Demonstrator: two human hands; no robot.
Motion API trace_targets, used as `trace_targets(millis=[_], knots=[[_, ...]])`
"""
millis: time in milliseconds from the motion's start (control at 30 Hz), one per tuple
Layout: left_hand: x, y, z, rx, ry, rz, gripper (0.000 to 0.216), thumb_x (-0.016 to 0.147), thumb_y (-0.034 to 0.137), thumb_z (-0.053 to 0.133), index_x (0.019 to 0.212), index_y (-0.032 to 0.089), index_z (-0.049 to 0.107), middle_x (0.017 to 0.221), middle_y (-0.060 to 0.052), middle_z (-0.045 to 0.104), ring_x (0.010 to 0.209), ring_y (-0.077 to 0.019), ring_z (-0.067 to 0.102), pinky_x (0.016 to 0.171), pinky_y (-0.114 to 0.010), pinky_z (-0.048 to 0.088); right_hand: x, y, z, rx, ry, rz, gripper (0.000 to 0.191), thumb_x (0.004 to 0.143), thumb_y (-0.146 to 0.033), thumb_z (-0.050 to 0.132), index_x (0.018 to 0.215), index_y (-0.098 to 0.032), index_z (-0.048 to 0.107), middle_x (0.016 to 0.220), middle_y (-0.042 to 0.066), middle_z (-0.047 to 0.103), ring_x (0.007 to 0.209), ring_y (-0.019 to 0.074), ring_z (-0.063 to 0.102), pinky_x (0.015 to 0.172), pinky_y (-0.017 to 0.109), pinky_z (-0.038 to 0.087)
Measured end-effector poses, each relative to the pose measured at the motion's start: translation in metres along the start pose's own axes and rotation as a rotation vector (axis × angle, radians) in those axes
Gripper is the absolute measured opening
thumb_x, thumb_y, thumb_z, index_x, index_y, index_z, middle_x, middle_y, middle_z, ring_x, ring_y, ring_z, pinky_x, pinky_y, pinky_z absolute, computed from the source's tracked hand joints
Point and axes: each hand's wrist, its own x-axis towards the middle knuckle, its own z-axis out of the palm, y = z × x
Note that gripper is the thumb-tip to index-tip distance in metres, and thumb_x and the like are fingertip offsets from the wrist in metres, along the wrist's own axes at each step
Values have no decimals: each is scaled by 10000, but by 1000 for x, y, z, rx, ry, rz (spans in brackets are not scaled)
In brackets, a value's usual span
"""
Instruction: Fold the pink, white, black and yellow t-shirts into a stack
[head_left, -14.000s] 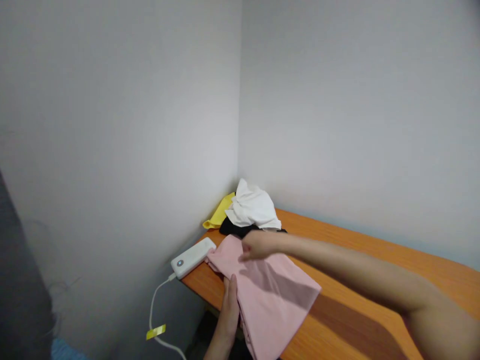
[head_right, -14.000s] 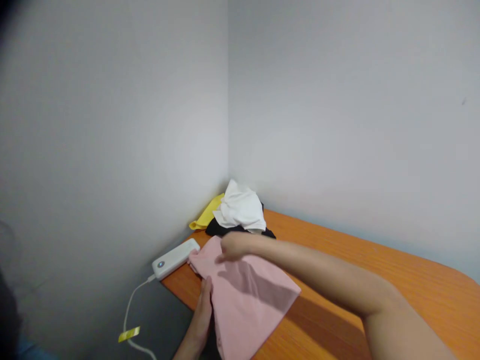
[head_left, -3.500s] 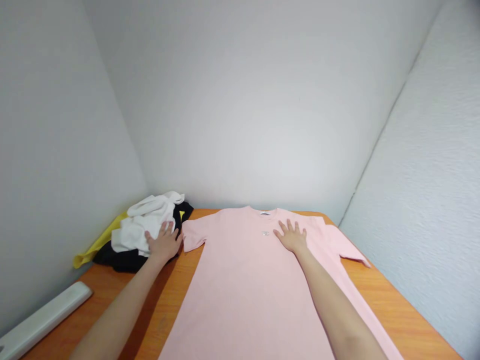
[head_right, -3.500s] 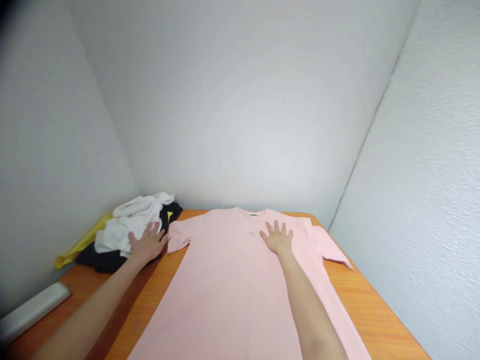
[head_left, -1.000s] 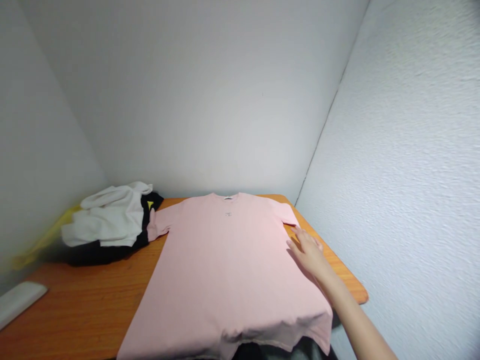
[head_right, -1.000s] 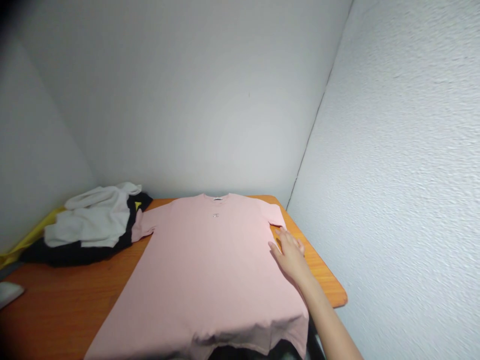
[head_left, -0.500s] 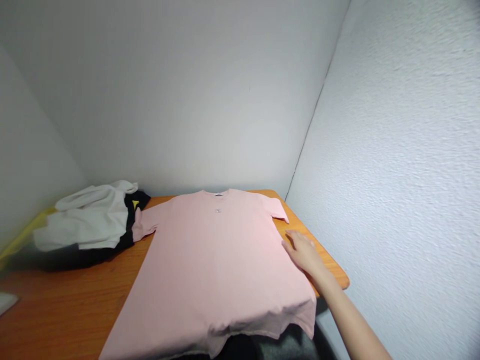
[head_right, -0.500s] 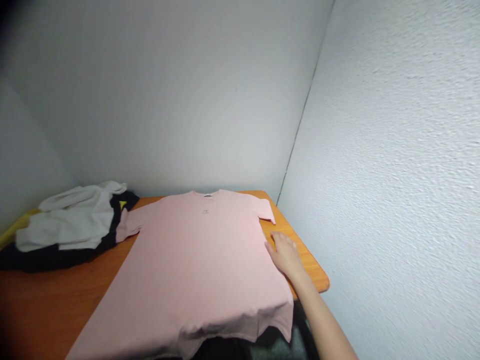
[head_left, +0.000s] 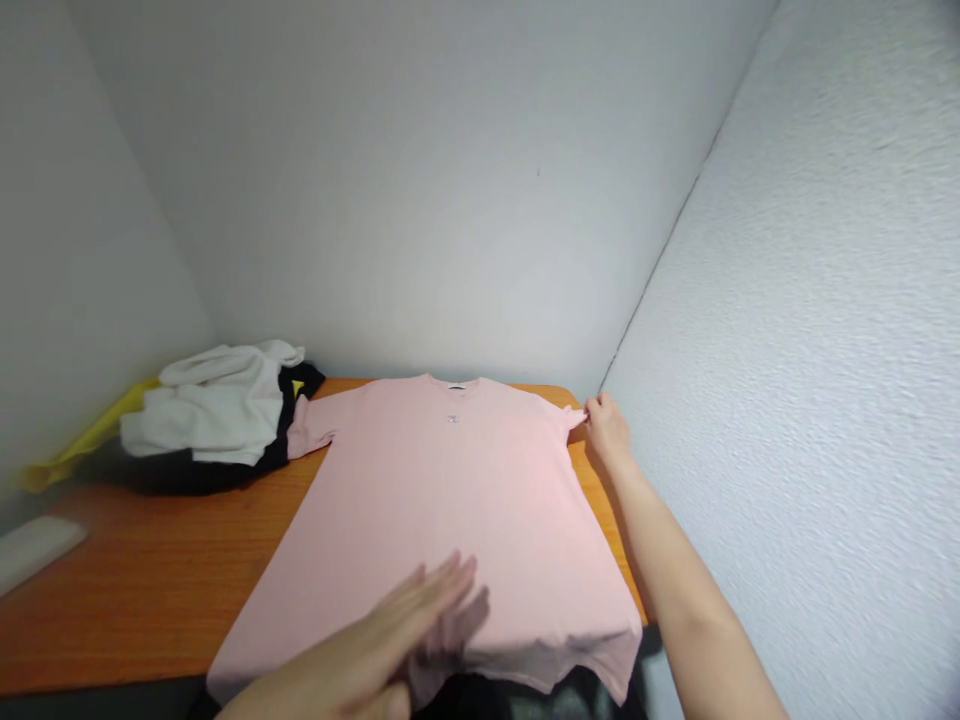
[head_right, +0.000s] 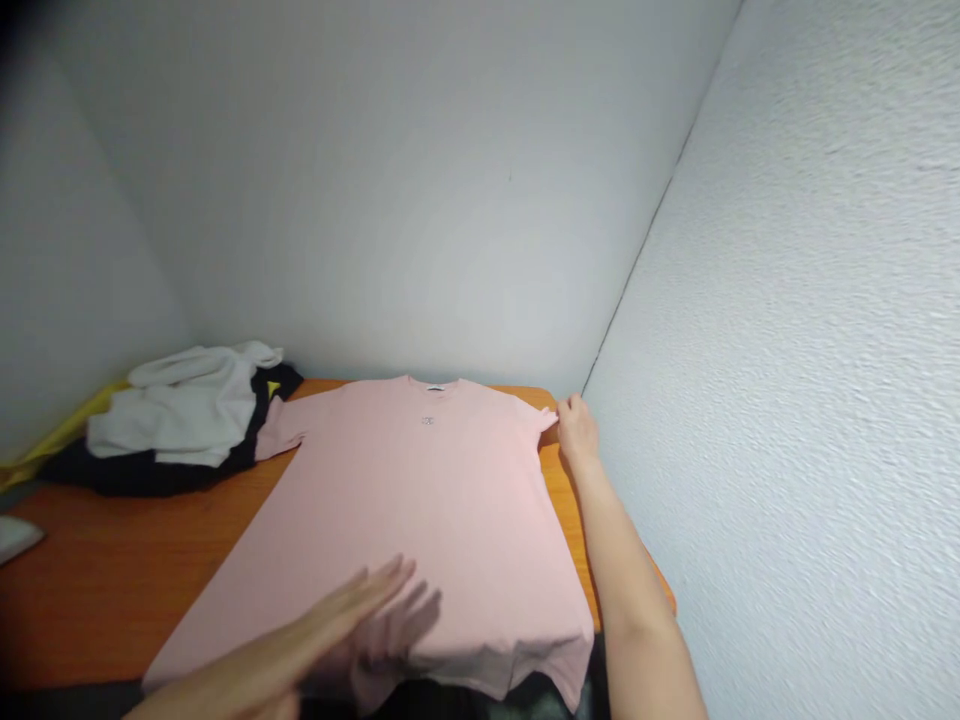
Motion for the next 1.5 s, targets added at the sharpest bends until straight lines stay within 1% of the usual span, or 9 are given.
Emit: trace_targets(millis=[133,333,533,667,833,1100,1233,1333,1500], knots=[[26,-45,-19,349,101,-224,600,956,554,313,1503,328,212,1576,3,194,1467,-255,121,1183,-527,118,-2,10,3,-7,-17,78,301,905,-122,388,1062,-113,645,1133,171,528,1084,283,454,860,363,325],[18,-110,-14,712,298,-376,689,937,594,327,1486,179,304,1561,-86,231,1456,-282,169,1166,-531,166,-14,-25,11,66,32,-6,385,868,-90,402,1170,-184,620,1318,136,506,1248,308,378,984,442,278],[16,-118,-7,778,335,-409,724,940,602,301,1503,150,249,1571,-96,186,1461,-248,162,1174,-481,174,-15,-74,50,119,-236,-142,560,984,-450,294,1420,-125,424,1440,166,430,1312,311,382,1064,432,277],[18,-117,-4,789,351,-400,710,944,592,302,1502,156,259,1571,-91,193,1460,-240,169,1173,-470,189,-7,-64,81,101,-283,-107,692,965,-574,268,1492,-127,302,1554,148,223,1420,332,196,1127,497,172],[33,-109,0,780,360,-413,708,950,576,283,1497,128,270,1567,-106,198,1460,-244,165,1174,-474,189,8,-45,93,96,-232,-115,649,974,-537,252,1485,-143,327,1555,131,230,1422,313,207,1143,501,144],[39,-113,0,757,386,-387,718,941,555,302,1480,81,303,1554,-139,238,1453,-258,190,1177,-477,170,-18,-65,45,69,-50,-219,532,956,-387,365,1403,-105,429,1526,156,296,1436,280,162,1155,485,70],[30,-118,-1,722,401,-390,671,951,501,269,1470,80,327,1550,-131,267,1452,-255,197,1169,-486,193,-71,-51,-1,162,-4,-172,425,931,-365,422,1268,-136,545,1372,151,506,1283,261,428,1058,383,296],[15,-122,0,716,416,-372,652,942,479,257,1453,90,366,1542,-128,298,1453,-269,191,1156,-519,202,-121,-13,-39,197,-128,-38,324,938,-355,392,1004,-165,647,1040,116,676,953,213,609,791,286,419],[-2,-128,1,725,410,-234,649,901,491,293,1391,100,462,1472,-159,422,1432,-305,248,1134,-556,217,-211,44,-71,221,-530,269,396,913,-393,421,643,-174,609,634,84,647,565,168,583,550,266,344]])
